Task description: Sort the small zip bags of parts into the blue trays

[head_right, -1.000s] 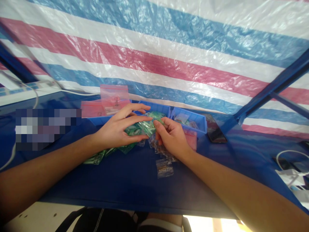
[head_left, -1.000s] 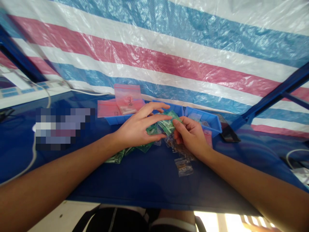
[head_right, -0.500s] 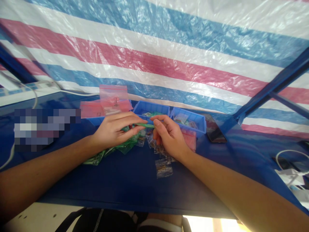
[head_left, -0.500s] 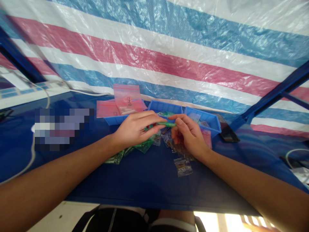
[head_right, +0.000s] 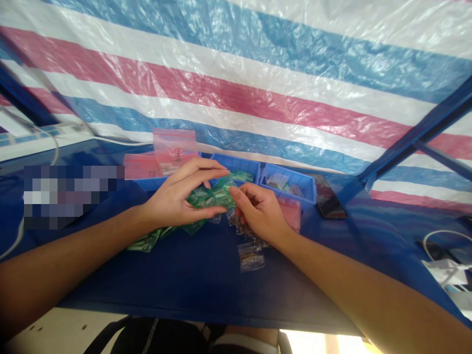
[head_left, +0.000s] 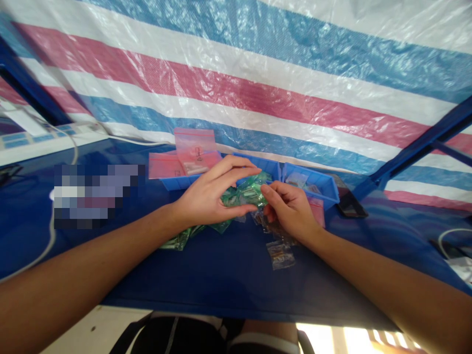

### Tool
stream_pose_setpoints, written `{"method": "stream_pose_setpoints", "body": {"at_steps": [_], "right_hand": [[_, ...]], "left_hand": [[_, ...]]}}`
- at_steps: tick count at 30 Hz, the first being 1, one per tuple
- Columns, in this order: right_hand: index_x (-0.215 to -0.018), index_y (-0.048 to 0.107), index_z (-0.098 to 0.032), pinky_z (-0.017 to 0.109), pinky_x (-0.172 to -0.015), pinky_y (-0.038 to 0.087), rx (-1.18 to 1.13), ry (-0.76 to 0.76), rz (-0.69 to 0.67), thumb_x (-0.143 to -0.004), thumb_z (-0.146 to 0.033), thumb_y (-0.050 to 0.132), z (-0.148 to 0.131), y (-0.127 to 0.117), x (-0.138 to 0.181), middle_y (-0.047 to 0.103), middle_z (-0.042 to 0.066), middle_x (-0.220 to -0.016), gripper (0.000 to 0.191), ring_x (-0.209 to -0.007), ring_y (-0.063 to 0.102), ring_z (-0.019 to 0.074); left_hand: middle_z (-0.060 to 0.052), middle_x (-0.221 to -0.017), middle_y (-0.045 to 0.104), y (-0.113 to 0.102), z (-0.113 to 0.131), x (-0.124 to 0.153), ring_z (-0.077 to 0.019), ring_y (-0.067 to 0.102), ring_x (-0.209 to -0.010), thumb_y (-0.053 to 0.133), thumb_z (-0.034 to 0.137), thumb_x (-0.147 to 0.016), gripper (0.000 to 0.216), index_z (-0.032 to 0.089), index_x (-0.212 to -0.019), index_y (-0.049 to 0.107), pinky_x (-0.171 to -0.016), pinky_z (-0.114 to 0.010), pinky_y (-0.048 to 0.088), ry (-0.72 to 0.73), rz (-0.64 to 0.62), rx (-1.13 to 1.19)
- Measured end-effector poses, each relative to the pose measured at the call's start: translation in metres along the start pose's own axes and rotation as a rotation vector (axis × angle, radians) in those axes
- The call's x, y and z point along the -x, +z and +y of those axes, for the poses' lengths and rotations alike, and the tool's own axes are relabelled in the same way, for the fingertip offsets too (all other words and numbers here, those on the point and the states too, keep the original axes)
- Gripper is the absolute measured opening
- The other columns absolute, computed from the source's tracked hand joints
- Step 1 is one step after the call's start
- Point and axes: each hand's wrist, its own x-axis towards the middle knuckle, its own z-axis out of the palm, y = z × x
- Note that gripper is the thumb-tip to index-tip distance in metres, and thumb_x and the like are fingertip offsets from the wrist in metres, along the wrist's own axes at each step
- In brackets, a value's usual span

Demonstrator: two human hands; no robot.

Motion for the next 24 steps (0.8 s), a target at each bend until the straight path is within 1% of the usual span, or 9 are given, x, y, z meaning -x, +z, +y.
{"method": "stream_pose_setpoints", "body": {"at_steps": [2,4,6,10,12,14,17,20,24], "right_hand": [[-0.077,0.064,-0.023,0.026,-0.043,0.039,0.009,0.002,0.001,-0.097,-0.067,0.071,0.0001,-0.0004,0.0000,0.065,-0.002,-0.057,0.050,-0.044,0.055,0.0136],[-0.077,0.064,-0.023,0.025,-0.043,0.039,0.005,0.012,0.002,-0.098,-0.068,0.070,0.0003,-0.0003,-0.0001,0.065,-0.002,-0.057,0.050,-0.044,0.054,0.0134],[-0.077,0.064,-0.023,0.025,-0.042,0.038,-0.006,0.020,0.003,-0.098,-0.067,0.070,0.0008,0.0003,-0.0004,0.065,-0.002,-0.057,0.050,-0.043,0.054,0.0132],[-0.074,0.064,-0.022,0.025,-0.041,0.037,-0.029,0.019,0.001,-0.099,-0.066,0.071,0.0019,0.0013,-0.0008,0.064,-0.002,-0.056,0.050,-0.043,0.052,0.0126],[-0.073,0.064,-0.022,0.025,-0.042,0.037,-0.018,0.016,0.004,-0.099,-0.066,0.070,0.0015,0.0010,-0.0008,0.063,-0.002,-0.055,0.051,-0.043,0.052,0.0123],[-0.070,0.064,-0.021,0.025,-0.043,0.037,0.013,-0.005,0.005,-0.101,-0.065,0.068,0.0003,0.0005,-0.0007,0.061,-0.002,-0.053,0.054,-0.043,0.051,0.0118],[-0.068,0.062,-0.021,0.025,-0.045,0.038,0.022,-0.043,-0.002,-0.103,-0.064,0.065,-0.0018,0.0003,-0.0007,0.060,-0.002,-0.052,0.056,-0.043,0.052,0.0113],[-0.078,0.063,-0.021,0.024,-0.044,0.040,-0.040,-0.044,-0.005,-0.102,-0.063,0.068,-0.0023,0.0012,-0.0008,0.063,-0.003,-0.057,0.048,-0.044,0.054,0.0111],[-0.097,0.063,-0.024,0.024,-0.042,0.038,-0.115,-0.020,-0.008,-0.100,-0.063,0.071,0.0004,0.0020,-0.0014,0.065,-0.006,-0.061,0.040,-0.044,0.055,0.0113]], "left_hand": [[-0.014,-0.143,0.065,0.0012,-0.0015,-0.0001,-0.0290,0.065,-0.134,0.090,0.040,-0.087,0.066,0.023,-0.145,0.064,-0.118,-0.042,0.056,0.039,-0.028,0.027],[-0.014,-0.141,0.066,0.0029,-0.0026,0.0008,-0.0284,0.065,-0.133,0.090,0.040,-0.087,0.063,0.023,-0.142,0.066,-0.118,-0.042,0.056,0.056,-0.045,0.039],[-0.013,-0.139,0.067,0.0040,-0.0030,0.0019,-0.0278,0.066,-0.131,0.089,0.039,-0.088,0.060,0.023,-0.141,0.067,-0.117,-0.041,0.056,0.044,-0.056,0.026],[-0.010,-0.134,0.070,0.0038,-0.0021,0.0033,-0.0241,0.069,-0.125,0.079,0.026,-0.094,0.047,0.023,-0.140,0.067,-0.113,-0.035,0.057,0.001,-0.077,-0.020],[-0.010,-0.133,0.071,0.0031,-0.0020,0.0038,-0.0230,0.070,-0.123,0.074,0.022,-0.096,0.043,0.022,-0.138,0.068,-0.111,-0.033,0.057,0.010,-0.073,-0.023],[-0.010,-0.128,0.073,0.0024,-0.0023,0.0045,-0.0209,0.072,-0.117,0.071,0.021,-0.098,0.038,0.020,-0.135,0.069,-0.107,-0.030,0.058,0.034,-0.072,-0.007],[-0.009,-0.118,0.076,0.0019,-0.0027,0.0055,-0.0170,0.074,-0.102,0.066,0.022,-0.102,0.031,0.019,-0.132,0.071,-0.094,-0.025,0.060,0.053,-0.076,0.004],[-0.008,-0.113,0.077,0.0020,-0.0022,0.0060,-0.0144,0.074,-0.091,0.065,0.024,-0.103,0.029,0.019,-0.130,0.072,-0.084,-0.022,0.059,0.037,-0.065,-0.008],[-0.006,-0.105,0.076,0.0023,-0.0011,0.0059,-0.0124,0.072,-0.084,0.066,0.024,-0.103,0.029,0.018,-0.130,0.073,-0.077,-0.020,0.057,0.027,-0.043,-0.005]]}}
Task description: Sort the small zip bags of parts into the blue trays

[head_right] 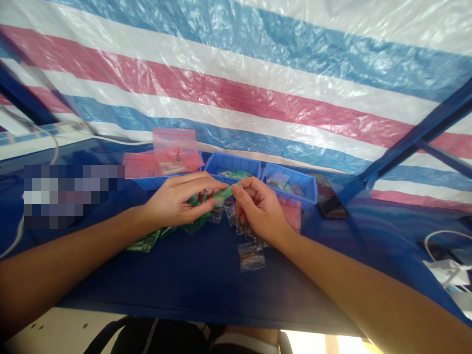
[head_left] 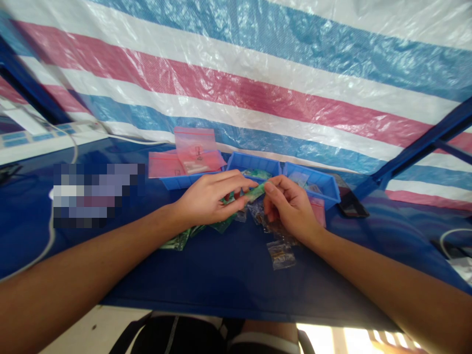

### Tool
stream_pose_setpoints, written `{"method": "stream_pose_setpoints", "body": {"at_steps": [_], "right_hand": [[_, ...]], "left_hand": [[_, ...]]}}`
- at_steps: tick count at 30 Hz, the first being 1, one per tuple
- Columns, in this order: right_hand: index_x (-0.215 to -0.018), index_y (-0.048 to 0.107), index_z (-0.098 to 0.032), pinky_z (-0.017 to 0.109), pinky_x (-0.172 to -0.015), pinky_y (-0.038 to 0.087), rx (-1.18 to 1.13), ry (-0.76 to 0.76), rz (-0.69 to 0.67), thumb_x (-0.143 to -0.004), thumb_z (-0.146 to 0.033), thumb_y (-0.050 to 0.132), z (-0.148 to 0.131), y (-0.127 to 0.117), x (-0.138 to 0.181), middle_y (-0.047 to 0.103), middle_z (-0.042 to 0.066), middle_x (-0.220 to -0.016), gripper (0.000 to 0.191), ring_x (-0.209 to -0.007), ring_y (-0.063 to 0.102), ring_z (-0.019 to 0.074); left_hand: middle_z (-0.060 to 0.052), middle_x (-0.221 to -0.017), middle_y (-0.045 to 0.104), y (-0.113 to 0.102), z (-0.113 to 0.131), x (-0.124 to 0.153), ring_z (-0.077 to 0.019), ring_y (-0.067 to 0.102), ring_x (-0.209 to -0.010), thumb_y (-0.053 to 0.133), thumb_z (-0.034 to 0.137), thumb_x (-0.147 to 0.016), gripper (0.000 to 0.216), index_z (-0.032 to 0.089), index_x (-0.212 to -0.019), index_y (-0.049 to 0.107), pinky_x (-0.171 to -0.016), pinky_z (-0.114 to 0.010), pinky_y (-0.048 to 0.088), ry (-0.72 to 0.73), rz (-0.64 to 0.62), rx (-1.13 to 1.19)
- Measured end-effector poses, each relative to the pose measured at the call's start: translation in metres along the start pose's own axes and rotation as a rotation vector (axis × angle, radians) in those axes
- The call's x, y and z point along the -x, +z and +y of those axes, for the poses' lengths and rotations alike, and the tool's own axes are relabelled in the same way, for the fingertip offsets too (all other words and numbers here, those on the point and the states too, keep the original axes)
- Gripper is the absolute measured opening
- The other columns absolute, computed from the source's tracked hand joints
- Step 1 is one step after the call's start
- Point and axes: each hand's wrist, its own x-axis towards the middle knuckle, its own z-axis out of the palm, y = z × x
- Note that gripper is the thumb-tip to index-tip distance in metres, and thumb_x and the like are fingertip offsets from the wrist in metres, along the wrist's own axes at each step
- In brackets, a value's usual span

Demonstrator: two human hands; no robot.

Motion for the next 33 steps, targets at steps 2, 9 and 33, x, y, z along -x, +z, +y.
{"method": "stream_pose_setpoints", "body": {"at_steps": [2,9,33], "right_hand": [[-0.103,0.061,-0.025,0.023,-0.041,0.037,-0.030,0.007,-0.002,-0.100,-0.062,0.071,0.0020,-0.0002,-0.0005,0.065,-0.006,-0.061,0.038,-0.043,0.054,0.0115],[-0.110,0.059,-0.027,0.023,-0.039,0.035,-0.069,0.015,0.000,-0.100,-0.059,0.073,0.0046,-0.0005,-0.0011,0.066,-0.007,-0.063,0.037,-0.043,0.054,0.0115],[-0.088,0.061,-0.022,0.022,-0.042,0.039,0.012,0.002,-0.065,-0.103,-0.059,0.068,0.0020,-0.0005,0.0005,0.064,-0.005,-0.061,0.040,-0.045,0.055,0.0101]], "left_hand": [[-0.006,-0.102,0.075,-0.0001,0.0002,0.0000,-0.0119,0.071,-0.082,0.066,0.023,-0.103,0.028,0.016,-0.129,0.073,-0.075,-0.020,0.056,0.000,0.003,0.003],[-0.006,-0.101,0.076,-0.0004,0.0012,-0.0009,-0.0116,0.070,-0.079,0.065,0.025,-0.105,0.026,0.016,-0.128,0.073,-0.073,-0.020,0.056,0.001,0.002,0.001],[-0.004,-0.097,0.077,0.0014,0.0020,0.0002,-0.0125,0.072,-0.082,0.067,0.025,-0.103,0.019,0.018,-0.119,0.074,-0.078,-0.020,0.056,0.021,-0.047,-0.015]]}}
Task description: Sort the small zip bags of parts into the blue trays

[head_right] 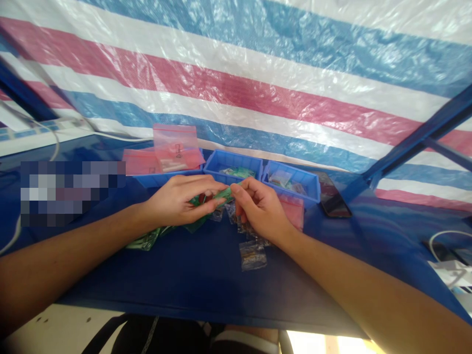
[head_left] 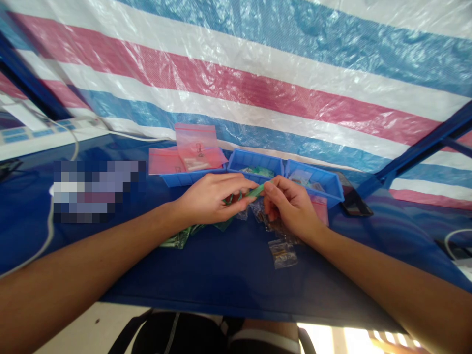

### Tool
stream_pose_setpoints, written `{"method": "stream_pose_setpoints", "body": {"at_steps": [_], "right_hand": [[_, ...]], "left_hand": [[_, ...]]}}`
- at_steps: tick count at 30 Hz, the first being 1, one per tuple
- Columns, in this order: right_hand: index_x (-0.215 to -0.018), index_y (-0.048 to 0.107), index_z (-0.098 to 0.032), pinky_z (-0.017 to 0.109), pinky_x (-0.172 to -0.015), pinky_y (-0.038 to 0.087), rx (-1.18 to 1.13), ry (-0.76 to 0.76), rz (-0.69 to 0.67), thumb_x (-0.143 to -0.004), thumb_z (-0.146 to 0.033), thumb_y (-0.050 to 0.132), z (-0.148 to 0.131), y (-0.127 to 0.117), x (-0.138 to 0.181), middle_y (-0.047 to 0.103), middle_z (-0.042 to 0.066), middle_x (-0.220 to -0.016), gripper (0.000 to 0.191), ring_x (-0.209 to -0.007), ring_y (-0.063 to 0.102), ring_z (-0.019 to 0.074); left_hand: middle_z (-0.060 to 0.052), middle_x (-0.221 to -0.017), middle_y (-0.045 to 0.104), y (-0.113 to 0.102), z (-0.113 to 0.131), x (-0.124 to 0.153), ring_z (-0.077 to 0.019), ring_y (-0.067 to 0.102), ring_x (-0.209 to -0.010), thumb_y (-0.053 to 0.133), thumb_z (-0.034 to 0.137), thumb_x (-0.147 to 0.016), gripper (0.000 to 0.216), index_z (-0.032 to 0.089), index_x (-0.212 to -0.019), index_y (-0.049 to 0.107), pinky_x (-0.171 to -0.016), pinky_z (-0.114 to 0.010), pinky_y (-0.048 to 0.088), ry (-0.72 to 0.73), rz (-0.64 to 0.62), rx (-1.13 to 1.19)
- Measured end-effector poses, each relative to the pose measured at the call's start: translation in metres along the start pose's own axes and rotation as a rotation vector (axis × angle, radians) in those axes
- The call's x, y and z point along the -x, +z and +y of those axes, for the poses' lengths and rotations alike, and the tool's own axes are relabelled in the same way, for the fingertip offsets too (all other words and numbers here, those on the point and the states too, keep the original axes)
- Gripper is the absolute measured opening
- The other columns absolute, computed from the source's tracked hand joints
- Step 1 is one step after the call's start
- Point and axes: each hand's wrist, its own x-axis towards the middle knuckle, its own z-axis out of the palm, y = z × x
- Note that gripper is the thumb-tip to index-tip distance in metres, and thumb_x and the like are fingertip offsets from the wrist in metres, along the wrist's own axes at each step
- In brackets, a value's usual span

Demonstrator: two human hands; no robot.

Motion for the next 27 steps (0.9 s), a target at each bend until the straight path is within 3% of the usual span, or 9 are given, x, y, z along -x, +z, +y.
{"method": "stream_pose_setpoints", "body": {"at_steps": [6,12,15,19,21,24,27], "right_hand": [[-0.093,0.059,-0.024,0.023,-0.042,0.038,-0.003,0.019,0.009,-0.101,-0.062,0.069,-0.0008,0.0014,0.0003,0.064,-0.005,-0.062,0.040,-0.045,0.055,0.0114],[-0.128,0.060,-0.028,0.025,-0.044,0.040,-0.048,0.000,0.048,-0.099,-0.063,0.071,-0.0024,0.0019,-0.0021,0.064,-0.007,-0.067,0.046,-0.047,0.056,0.0126],[-0.107,0.067,-0.025,0.025,-0.042,0.039,0.011,-0.006,0.040,-0.101,-0.063,0.068,-0.0020,0.0011,-0.0019,0.063,-0.005,-0.063,0.039,-0.045,0.055,0.0122],[-0.081,0.061,-0.023,0.023,-0.040,0.037,0.075,0.016,0.063,-0.102,-0.065,0.066,-0.0012,0.0009,-0.0012,0.062,-0.004,-0.056,0.047,-0.042,0.052,0.0111],[-0.077,0.060,-0.022,0.023,-0.039,0.036,0.069,0.028,0.083,-0.100,-0.066,0.068,-0.0010,0.0009,-0.0020,0.061,-0.004,-0.054,0.050,-0.041,0.051,0.0107],[-0.076,0.060,-0.022,0.022,-0.039,0.034,0.040,0.044,0.118,-0.100,-0.068,0.068,-0.0011,0.0000,-0.0042,0.059,-0.004,-0.052,0.052,-0.040,0.049,0.0100],[-0.074,0.059,-0.022,0.023,-0.039,0.032,0.025,0.070,0.140,-0.100,-0.070,0.065,-0.0008,-0.0017,-0.0064,0.058,-0.004,-0.049,0.055,-0.038,0.045,0.0097]], "left_hand": [[-0.003,-0.093,0.076,-0.0016,0.0012,-0.0005,-0.0121,0.070,-0.077,0.064,0.027,-0.104,0.021,0.018,-0.121,0.073,-0.074,-0.020,0.054,-0.020,-0.007,0.008],[-0.004,-0.094,0.078,-0.0005,0.0014,-0.0002,-0.0119,0.070,-0.075,0.062,0.030,-0.107,0.023,0.018,-0.122,0.075,-0.074,-0.021,0.055,-0.017,0.001,0.011],[-0.003,-0.097,0.079,0.0009,0.0016,0.0012,-0.0111,0.070,-0.075,0.062,0.030,-0.107,0.026,0.020,-0.128,0.074,-0.074,-0.020,0.054,-0.050,0.013,0.013],[0.001,-0.095,0.076,-0.0006,0.0026,0.0016,-0.0095,0.069,-0.075,0.063,0.027,-0.108,0.043,0.023,-0.150,0.061,-0.076,-0.018,0.055,-0.144,0.032,0.047],[-0.002,-0.107,0.076,-0.0029,0.0031,-0.0005,-0.0126,0.073,-0.089,0.071,0.031,-0.104,0.054,0.022,-0.155,0.056,-0.086,-0.022,0.059,-0.137,0.033,0.058],[-0.013,-0.135,0.069,-0.0055,0.0026,-0.0048,-0.0245,0.070,-0.121,0.088,0.041,-0.090,0.066,0.022,-0.147,0.063,-0.106,-0.035,0.060,-0.045,0.046,0.067],[-0.015,-0.146,0.064,-0.0051,-0.0004,-0.0062,-0.0293,0.064,-0.135,0.086,0.037,-0.091,0.048,0.024,-0.135,0.072,-0.112,-0.043,0.059,0.032,0.066,0.056]]}}
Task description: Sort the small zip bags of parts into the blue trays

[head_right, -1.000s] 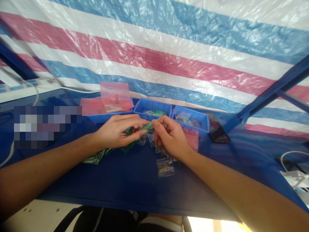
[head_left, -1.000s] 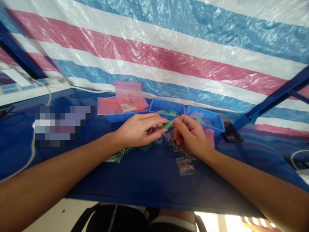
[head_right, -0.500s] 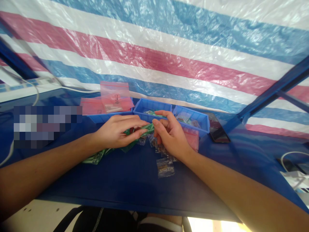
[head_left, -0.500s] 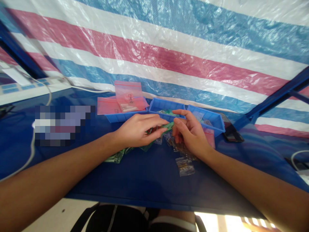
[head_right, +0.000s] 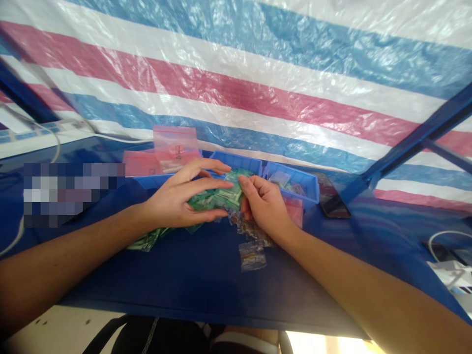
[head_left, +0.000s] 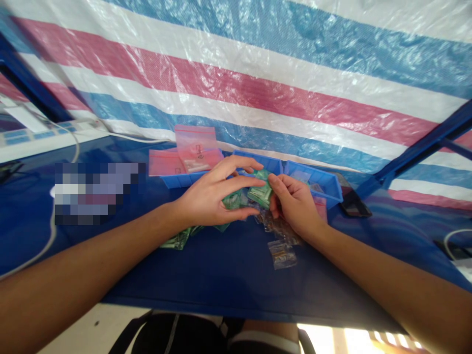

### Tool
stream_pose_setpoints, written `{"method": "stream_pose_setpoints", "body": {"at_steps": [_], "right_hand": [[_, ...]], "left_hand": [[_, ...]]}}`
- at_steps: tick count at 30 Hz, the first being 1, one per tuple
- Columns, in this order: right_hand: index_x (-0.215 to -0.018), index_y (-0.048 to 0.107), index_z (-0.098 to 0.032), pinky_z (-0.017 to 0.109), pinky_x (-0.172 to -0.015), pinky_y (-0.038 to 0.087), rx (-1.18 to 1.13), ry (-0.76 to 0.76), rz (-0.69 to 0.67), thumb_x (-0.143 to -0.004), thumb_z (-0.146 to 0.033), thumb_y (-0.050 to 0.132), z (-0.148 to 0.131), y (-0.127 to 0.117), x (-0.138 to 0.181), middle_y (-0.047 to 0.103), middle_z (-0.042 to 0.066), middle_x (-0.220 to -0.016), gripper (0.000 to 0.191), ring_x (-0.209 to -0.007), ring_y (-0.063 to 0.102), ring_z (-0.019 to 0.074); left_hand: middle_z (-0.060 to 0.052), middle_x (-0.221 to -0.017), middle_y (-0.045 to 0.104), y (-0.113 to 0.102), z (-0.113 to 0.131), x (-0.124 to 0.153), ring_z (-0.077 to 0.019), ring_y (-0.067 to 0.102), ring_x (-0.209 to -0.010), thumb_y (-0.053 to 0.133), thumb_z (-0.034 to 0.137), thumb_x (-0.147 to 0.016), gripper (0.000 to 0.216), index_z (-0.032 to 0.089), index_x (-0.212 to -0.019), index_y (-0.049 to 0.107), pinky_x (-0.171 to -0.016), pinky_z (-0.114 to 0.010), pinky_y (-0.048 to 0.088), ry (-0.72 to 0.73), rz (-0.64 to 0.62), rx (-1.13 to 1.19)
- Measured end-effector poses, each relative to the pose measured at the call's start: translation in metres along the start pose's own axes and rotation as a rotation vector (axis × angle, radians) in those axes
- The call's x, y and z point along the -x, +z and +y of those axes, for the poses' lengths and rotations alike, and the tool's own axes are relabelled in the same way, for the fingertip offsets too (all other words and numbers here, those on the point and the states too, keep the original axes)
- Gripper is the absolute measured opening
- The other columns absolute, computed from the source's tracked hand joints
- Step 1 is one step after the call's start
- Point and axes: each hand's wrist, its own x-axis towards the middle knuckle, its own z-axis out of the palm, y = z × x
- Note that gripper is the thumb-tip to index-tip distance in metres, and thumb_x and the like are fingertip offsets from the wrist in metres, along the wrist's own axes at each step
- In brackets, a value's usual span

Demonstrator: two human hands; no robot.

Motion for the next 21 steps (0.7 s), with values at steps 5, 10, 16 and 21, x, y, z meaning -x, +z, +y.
{"method": "stream_pose_setpoints", "body": {"at_steps": [5,10,16,21], "right_hand": [[-0.073,0.058,-0.023,0.023,-0.039,0.032,-0.016,0.021,-0.022,-0.100,-0.070,0.066,0.003,0.000,-0.001,0.058,-0.003,-0.047,0.054,-0.038,0.046,0.0107],[-0.088,0.061,-0.025,0.024,-0.041,0.036,-0.018,0.017,-0.020,-0.099,-0.071,0.065,0.001,0.004,0.003,0.062,-0.004,-0.056,0.048,-0.043,0.052,0.0131],[-0.117,0.070,-0.027,0.029,-0.056,0.042,0.218,-0.232,0.004,-0.104,-0.063,0.062,-0.022,0.000,0.000,0.062,-0.002,-0.072,0.039,-0.059,0.054,0.0165],[-0.073,0.061,-0.023,0.030,-0.058,0.032,0.464,-0.351,-0.089,-0.095,-0.061,0.076,-0.039,0.001,-0.004,0.051,-0.003,-0.065,0.047,-0.059,0.043,0.0148]], "left_hand": [[-0.013,-0.138,0.072,0.000,-0.005,0.002,-0.0248,0.069,-0.130,0.070,0.019,-0.101,0.026,0.024,-0.126,0.076,-0.113,-0.043,0.059,0.062,0.031,-0.064],[-0.011,-0.124,0.079,-0.002,-0.004,0.000,-0.0216,0.074,-0.117,0.066,0.019,-0.104,0.023,0.022,-0.125,0.075,-0.108,-0.038,0.060,0.029,0.035,-0.005],[-0.010,-0.112,0.080,-0.001,-0.002,0.002,-0.0185,0.076,-0.104,0.065,0.023,-0.106,0.018,0.018,-0.121,0.074,-0.097,-0.031,0.061,-0.048,0.145,-0.003],[-0.009,-0.109,0.079,0.000,-0.001,0.006,-0.0176,0.075,-0.095,0.063,0.028,-0.108,0.026,0.017,-0.130,0.069,-0.092,-0.031,0.061,-0.101,0.186,-0.009]]}}
